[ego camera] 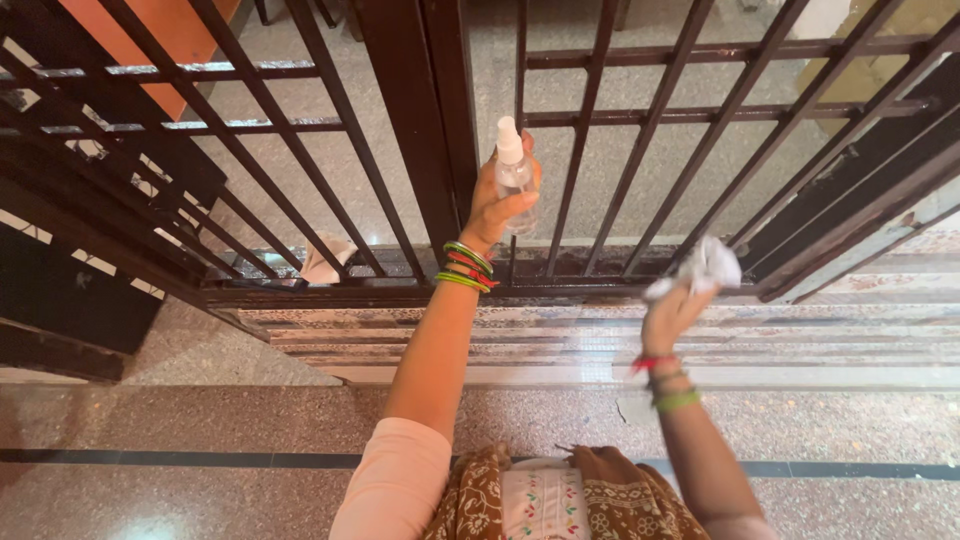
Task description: The person cleans a metal security gate by spraying a liquid from a small bottle and wiping the bars with a white cloth. The person repeatedly sprays and wipes the lower horizontal and vertical bars of the gate.
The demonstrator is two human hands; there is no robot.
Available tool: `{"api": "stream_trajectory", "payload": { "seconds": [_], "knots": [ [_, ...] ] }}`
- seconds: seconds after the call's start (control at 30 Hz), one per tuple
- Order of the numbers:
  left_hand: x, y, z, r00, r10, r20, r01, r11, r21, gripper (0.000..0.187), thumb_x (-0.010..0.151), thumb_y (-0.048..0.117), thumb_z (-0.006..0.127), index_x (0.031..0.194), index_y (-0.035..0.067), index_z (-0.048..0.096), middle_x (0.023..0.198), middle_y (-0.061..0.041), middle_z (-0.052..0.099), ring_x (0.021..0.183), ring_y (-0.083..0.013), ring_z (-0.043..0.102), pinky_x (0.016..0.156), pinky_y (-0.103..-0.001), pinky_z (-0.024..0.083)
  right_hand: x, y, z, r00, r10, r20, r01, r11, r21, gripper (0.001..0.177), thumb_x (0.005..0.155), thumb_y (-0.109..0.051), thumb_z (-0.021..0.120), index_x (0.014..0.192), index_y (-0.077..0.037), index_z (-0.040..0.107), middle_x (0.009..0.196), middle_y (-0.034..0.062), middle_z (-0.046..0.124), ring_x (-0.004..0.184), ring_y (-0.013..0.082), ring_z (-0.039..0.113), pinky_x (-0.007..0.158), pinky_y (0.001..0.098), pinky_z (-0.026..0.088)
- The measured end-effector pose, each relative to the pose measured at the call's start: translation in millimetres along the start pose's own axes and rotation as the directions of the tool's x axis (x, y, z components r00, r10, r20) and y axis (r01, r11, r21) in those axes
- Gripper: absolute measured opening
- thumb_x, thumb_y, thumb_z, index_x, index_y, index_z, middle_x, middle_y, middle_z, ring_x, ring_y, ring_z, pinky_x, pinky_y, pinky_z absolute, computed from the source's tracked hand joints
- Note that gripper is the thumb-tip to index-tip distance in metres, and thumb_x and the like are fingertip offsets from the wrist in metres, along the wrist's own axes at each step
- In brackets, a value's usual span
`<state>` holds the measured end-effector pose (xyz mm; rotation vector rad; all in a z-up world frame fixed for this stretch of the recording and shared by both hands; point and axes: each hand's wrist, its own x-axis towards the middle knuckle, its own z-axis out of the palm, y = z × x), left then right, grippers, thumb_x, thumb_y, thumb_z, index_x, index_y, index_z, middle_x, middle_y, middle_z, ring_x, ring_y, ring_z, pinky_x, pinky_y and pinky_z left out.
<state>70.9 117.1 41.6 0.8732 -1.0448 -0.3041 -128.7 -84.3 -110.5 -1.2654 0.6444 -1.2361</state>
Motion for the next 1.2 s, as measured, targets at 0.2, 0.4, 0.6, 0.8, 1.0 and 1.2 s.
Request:
{"api": "stream_trajectory", "payload": {
  "seconds": [0.2, 0.4, 0.6, 0.8, 1.0, 1.2],
  "knots": [
    [-1, 1, 1, 1.0, -0.004, -0.018, 0.004, 0.999, 0.043, 0.066, 0.076, 0.03, 0.077, 0.129, 0.006, 0.046, 0.09, 0.001, 0.055, 0.083, -0.0088, 0.051, 0.081, -0.025, 0.041, 125, -72, 31, 0.848, -0.486, 0.21, 0.511, 0.855, -0.086, 0.034, 0.113, -0.011, 0.041, 0.144, 0.001, 0.049, 0.126, 0.0132, 0.063, 0.114, 0.0217, 0.062, 0.101, 0.0353, 0.049],
    [-3, -3, 1, 0.999, -0.009, -0.035, 0.01, 1.0, 0.029, 0.069, 0.076, 0.029, 0.077, 0.132, 0.003, 0.046, 0.091, 0.001, 0.053, 0.085, -0.0092, 0.05, 0.082, -0.025, 0.04, 142, -86, 37, 0.754, -0.617, 0.225, 0.653, 0.738, -0.168, 0.032, 0.115, -0.006, 0.046, 0.145, 0.006, 0.046, 0.132, 0.0193, 0.062, 0.122, 0.0256, 0.059, 0.109, 0.0371, 0.044],
    [-3, -8, 0, 0.998, 0.02, -0.063, -0.017, 0.999, 0.039, 0.069, 0.076, 0.028, 0.077, 0.132, 0.001, 0.048, 0.093, 0.001, 0.054, 0.087, -0.0095, 0.051, 0.085, -0.026, 0.041, 127, -61, 22, 0.804, -0.519, 0.291, 0.569, 0.814, -0.12, 0.034, 0.106, -0.005, 0.041, 0.137, 0.004, 0.052, 0.122, 0.0183, 0.062, 0.112, 0.0251, 0.06, 0.101, 0.038, 0.048],
    [-5, -15, 1, 0.993, 0.062, -0.099, -0.055, 0.996, 0.069, 0.065, 0.076, 0.029, 0.078, 0.128, 0.002, 0.052, 0.098, 0.0, 0.054, 0.092, -0.0098, 0.052, 0.088, -0.026, 0.042, 102, -4, 10, 0.856, -0.454, 0.248, 0.51, 0.819, -0.261, 0.026, 0.111, -0.012, 0.046, 0.131, 0.003, 0.052, 0.111, 0.0202, 0.065, 0.101, 0.0323, 0.064, 0.092, 0.0414, 0.049],
    [-7, -13, 7, 0.99, 0.053, -0.128, -0.04, 0.995, 0.096, 0.06, 0.077, 0.029, 0.078, 0.125, 0.007, 0.051, 0.096, 0.002, 0.052, 0.089, -0.0079, 0.05, 0.083, -0.025, 0.04, 72, 52, -14, 0.889, -0.291, 0.354, 0.398, 0.873, -0.283, 0.024, 0.107, -0.009, 0.046, 0.127, 0.003, 0.052, 0.102, 0.0189, 0.068, 0.095, 0.0332, 0.068, 0.085, 0.0416, 0.051],
    [-7, -11, 15, 0.979, 0.085, -0.185, -0.048, 0.979, 0.196, 0.054, 0.081, 0.025, 0.075, 0.124, 0.004, 0.05, 0.091, 0.001, 0.054, 0.084, -0.008, 0.05, 0.08, -0.025, 0.04, 59, 63, -39, 0.843, -0.258, 0.473, 0.42, 0.864, -0.278, 0.032, 0.1, 0.003, 0.043, 0.13, 0.002, 0.056, 0.106, 0.0194, 0.07, 0.096, 0.032, 0.07, 0.084, 0.0418, 0.053]
  ]
}}
